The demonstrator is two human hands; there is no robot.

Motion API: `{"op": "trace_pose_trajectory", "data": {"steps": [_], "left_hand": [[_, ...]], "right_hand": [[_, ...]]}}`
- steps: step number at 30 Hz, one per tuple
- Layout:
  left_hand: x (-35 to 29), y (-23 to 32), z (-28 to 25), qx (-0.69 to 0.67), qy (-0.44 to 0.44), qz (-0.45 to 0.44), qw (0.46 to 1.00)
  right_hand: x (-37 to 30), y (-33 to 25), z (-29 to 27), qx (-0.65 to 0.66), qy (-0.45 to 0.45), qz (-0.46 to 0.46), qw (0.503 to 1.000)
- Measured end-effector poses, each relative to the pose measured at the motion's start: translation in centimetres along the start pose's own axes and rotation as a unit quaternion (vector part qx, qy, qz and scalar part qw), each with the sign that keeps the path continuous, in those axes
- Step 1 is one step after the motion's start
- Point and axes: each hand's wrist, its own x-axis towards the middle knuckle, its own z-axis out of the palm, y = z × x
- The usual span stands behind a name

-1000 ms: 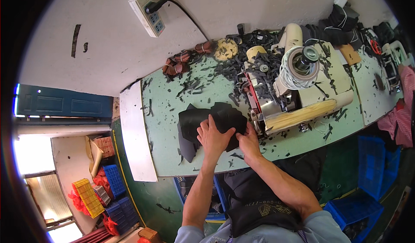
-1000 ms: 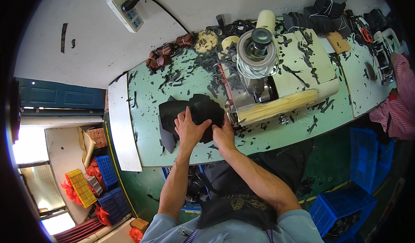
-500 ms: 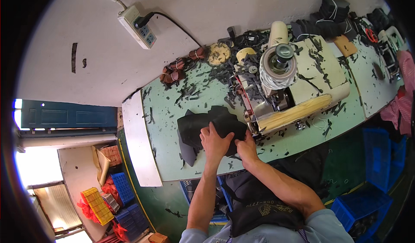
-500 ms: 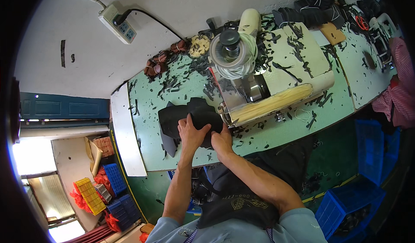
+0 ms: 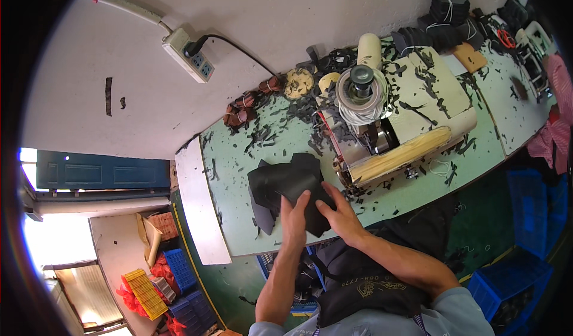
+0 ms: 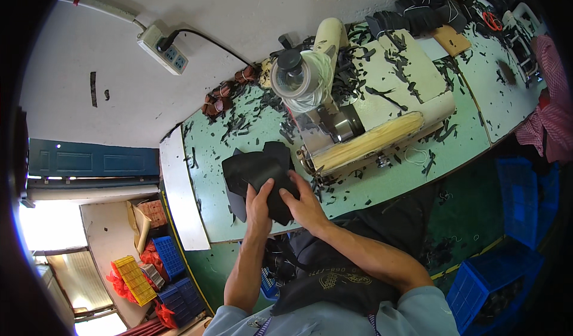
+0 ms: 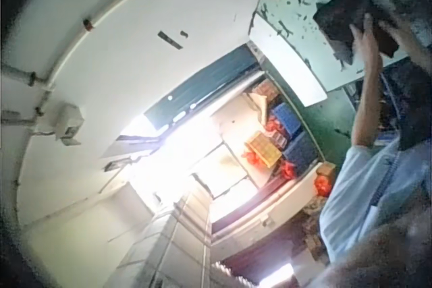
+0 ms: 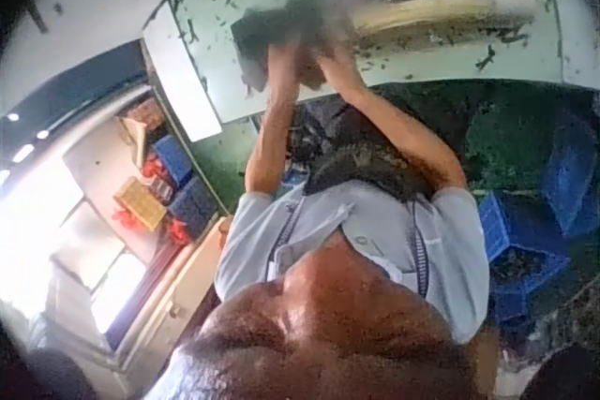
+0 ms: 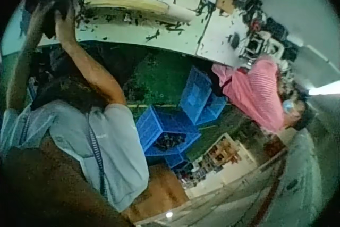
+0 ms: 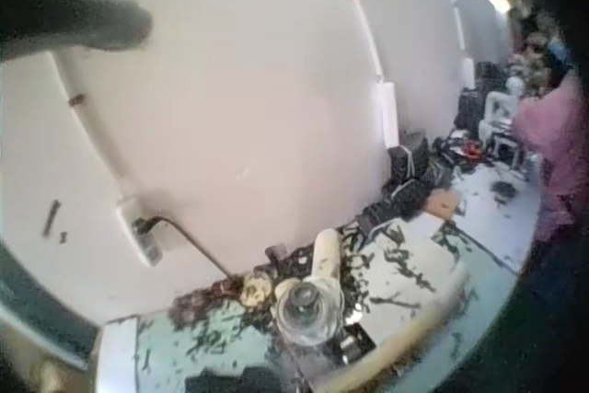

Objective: The person feeds leather pieces one at a time through a skiving machine to trim their edges, then bundles the pieces together with an elastic band.

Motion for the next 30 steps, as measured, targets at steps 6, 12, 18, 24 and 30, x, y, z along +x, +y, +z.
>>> {"op": "trace_pose_trajectory", "data": {"steps": [6,12,18,24,30], "left_hand": [[-3.1,3.5,-0.2,-0.318,-0.244,0.047,0.915],[-3.6,7.5,1.8,-0.255,-0.236,0.152,0.925],[-4.2,6.9,4.1,-0.192,-0.271,0.178,0.926],[-3.8,6.6,6.0,-0.216,-0.249,0.165,0.930],[0.0,9.6,3.8,-0.127,-0.384,-0.056,0.913]], "right_hand": [[-4.0,-5.1,-2.7,0.438,-0.192,0.167,0.862],[-7.4,-8.5,-4.2,0.557,-0.291,0.197,0.753],[-6.8,-6.8,-5.9,0.517,-0.218,0.150,0.814],[-7.5,-9.9,-6.8,0.406,-0.115,0.132,0.897],[-7.4,-7.5,-10.1,0.236,-0.046,0.080,0.967]]}}
